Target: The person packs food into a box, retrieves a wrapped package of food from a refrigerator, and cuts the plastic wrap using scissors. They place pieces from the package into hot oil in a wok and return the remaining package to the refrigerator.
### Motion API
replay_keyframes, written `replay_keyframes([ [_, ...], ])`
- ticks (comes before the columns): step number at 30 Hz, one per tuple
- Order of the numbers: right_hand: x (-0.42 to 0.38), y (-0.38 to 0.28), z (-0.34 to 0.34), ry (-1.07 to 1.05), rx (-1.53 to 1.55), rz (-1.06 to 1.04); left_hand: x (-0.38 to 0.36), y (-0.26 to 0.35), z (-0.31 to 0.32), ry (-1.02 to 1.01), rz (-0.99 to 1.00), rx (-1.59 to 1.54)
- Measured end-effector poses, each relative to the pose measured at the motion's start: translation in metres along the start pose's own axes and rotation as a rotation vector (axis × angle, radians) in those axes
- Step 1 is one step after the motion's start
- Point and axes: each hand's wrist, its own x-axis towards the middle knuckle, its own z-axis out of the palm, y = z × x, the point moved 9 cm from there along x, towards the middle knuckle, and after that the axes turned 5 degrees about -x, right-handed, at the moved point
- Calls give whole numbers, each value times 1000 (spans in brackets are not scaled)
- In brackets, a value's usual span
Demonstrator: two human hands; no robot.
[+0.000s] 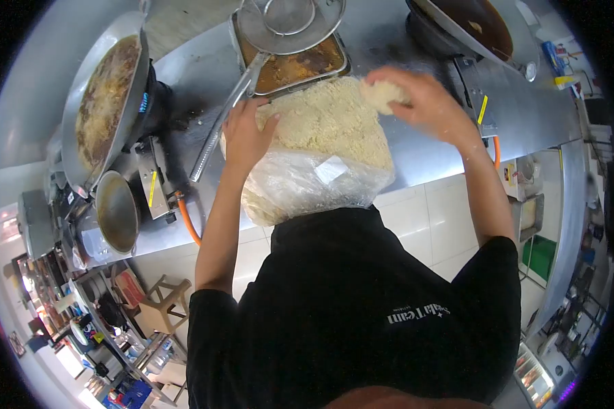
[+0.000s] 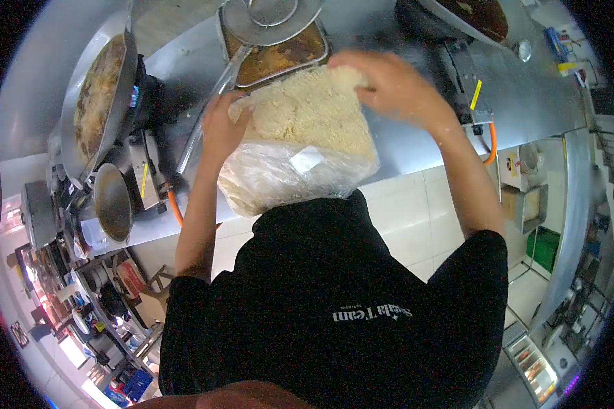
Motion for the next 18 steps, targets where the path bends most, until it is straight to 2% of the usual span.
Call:
replay_keyframes([
  [1,5,-4,5,-55,-64,12,-6,-5,-8,12,6,-48],
  [3,19,-22,13,-158,-198,18,-24,-9,-8,-91,66,-40],
  [5,53,-47,-2,-312,-47,162,-46,-7,-9,-205,69,-20],
  [6,72,-61,-4,-320,-30,127,-57,-4,-8,-272,47,-2],
  [7,91,-74,-7,-328,-12,93,-66,-3,-10,-232,90,-10],
  [10,158,-124,-13,-173,-88,-251,-87,0,-21,-102,162,-66],
  [12,212,-170,-15,-134,-107,-396,-97,-9,-12,-181,117,-83],
  [13,238,-194,-15,-47,-50,-503,-102,-12,-11,-166,111,-87],
  [16,318,-247,16,-180,120,-243,-113,-17,-10,-125,100,-142],
  [18,371,-272,67,-79,58,-647,-120,-20,-11,-107,97,-170],
])
